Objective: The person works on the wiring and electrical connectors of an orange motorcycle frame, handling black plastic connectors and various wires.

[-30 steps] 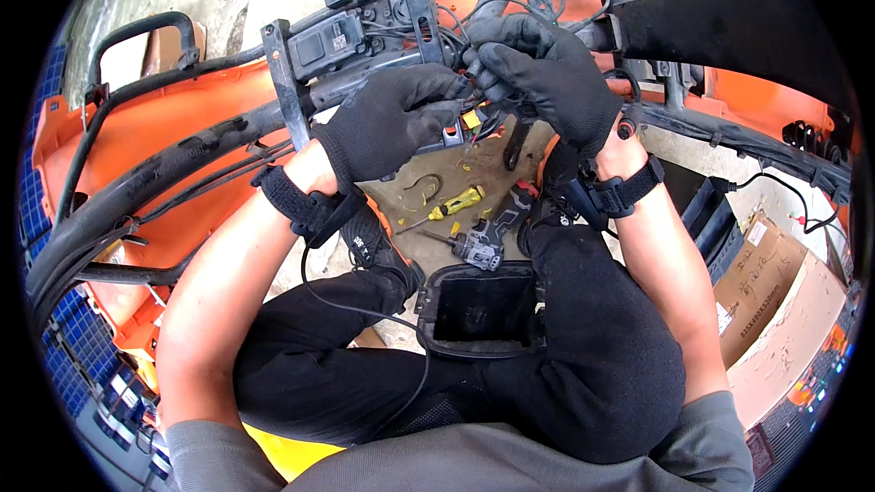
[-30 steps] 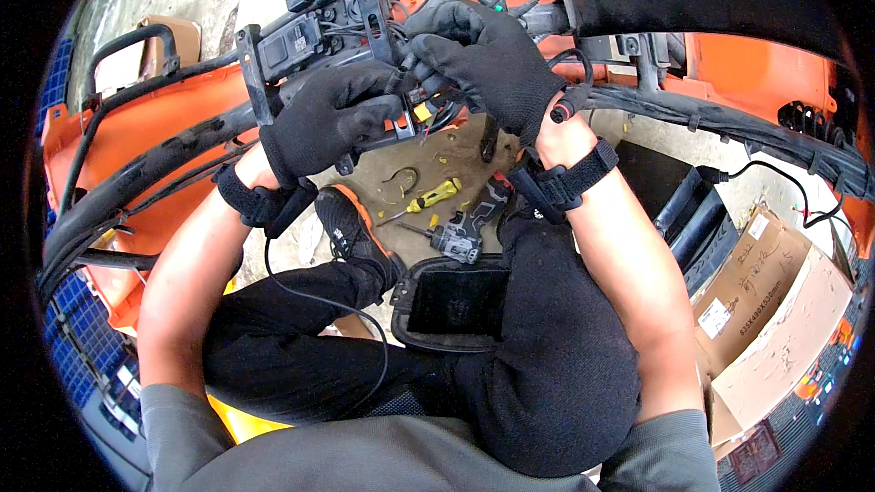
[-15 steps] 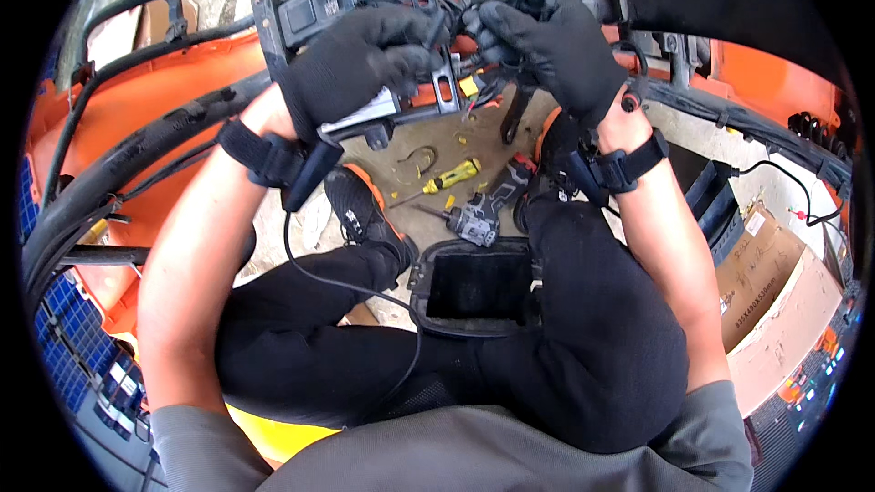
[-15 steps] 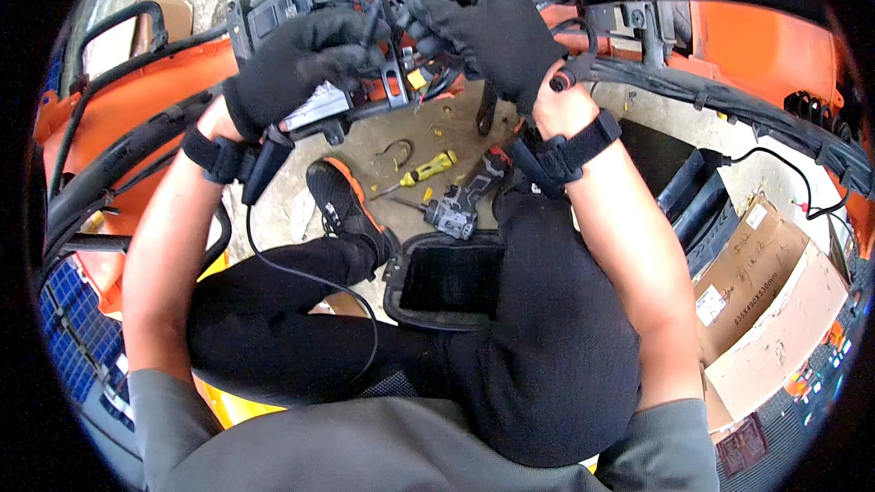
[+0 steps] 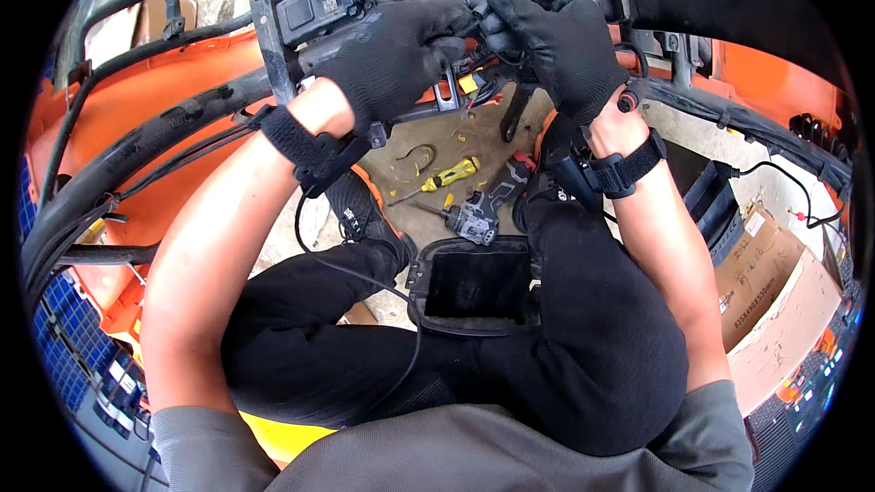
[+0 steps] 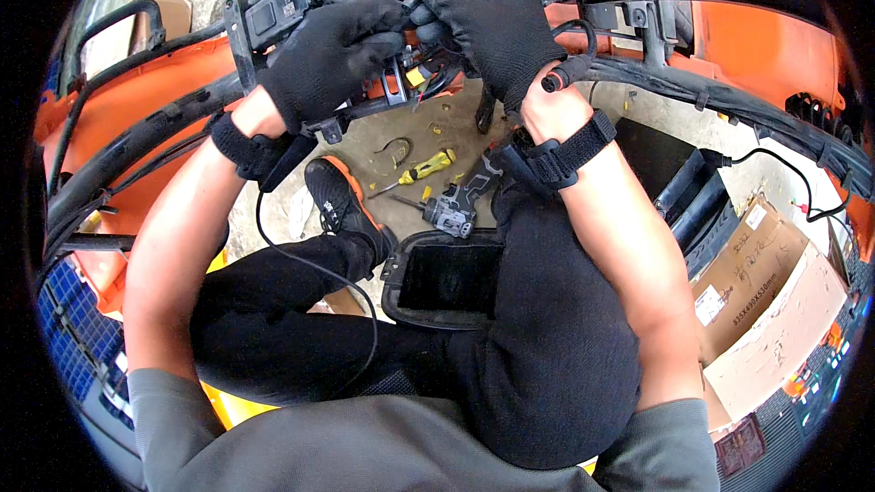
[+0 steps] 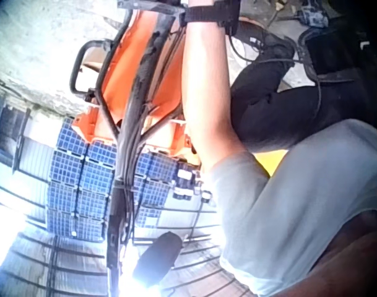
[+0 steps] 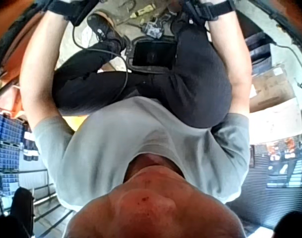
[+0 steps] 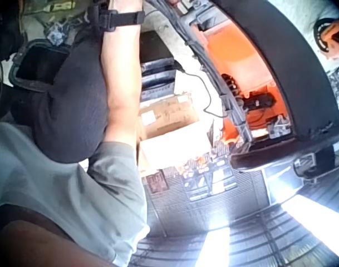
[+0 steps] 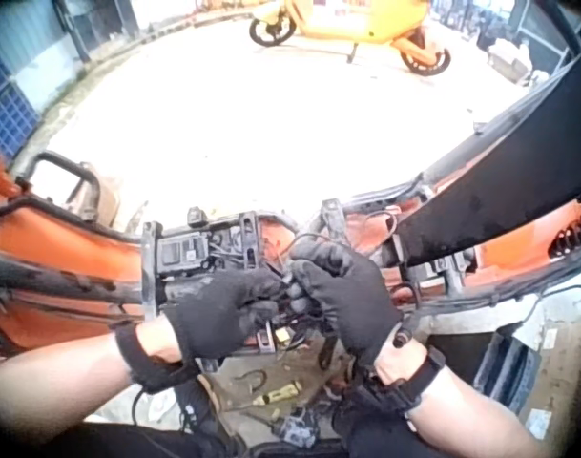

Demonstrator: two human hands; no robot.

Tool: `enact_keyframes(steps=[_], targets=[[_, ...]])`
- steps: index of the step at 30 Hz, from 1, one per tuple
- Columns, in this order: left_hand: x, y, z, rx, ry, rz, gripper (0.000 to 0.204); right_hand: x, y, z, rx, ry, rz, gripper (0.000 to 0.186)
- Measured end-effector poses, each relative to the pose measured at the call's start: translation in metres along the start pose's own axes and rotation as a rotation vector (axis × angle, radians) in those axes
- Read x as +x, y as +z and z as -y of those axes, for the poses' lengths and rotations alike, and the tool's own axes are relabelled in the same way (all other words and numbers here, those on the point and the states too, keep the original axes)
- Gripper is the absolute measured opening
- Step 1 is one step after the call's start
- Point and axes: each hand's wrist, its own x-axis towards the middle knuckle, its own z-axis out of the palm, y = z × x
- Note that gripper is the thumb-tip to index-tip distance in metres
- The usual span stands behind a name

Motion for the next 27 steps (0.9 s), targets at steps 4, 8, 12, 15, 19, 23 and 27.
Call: enact_keyframes(steps=[4, 8, 12, 15, 19, 23, 27], targets=[[-0.009, -0.014, -0.009, -0.252, -0.148, 0.064, 0.021, -0.001, -0.002, 0.003, 0.083, 0.006, 0.067, 0.019], [-0.016, -0.012, -0.002, -0.270, -0.094, 0.042, 0.022, 0.003, -0.004, 0.002, 0.093, 0.030, 0.127, 0.022], [-0.015, -0.012, -0.005, -0.289, -0.131, 0.047, 0.022, 0.001, -0.004, 0.008, 0.028, -0.047, 0.172, 0.026], [-0.013, -0.013, -0.005, -0.298, -0.142, 0.059, 0.022, 0.004, -0.010, 0.003, 0.022, -0.061, 0.207, 0.029], [-0.013, -0.012, -0.003, -0.347, -0.168, 0.055, 0.021, 0.003, -0.011, 0.005, 0.031, -0.044, 0.219, 0.030], [-0.014, -0.010, -0.002, -0.453, -0.191, 0.062, 0.022, 0.005, -0.013, 0.003, -0.009, -0.026, 0.216, 0.030], [-0.013, -0.013, -0.003, -0.385, -0.181, 0.094, 0.023, 0.002, -0.011, 0.007, -0.009, -0.042, 0.234, 0.028]])
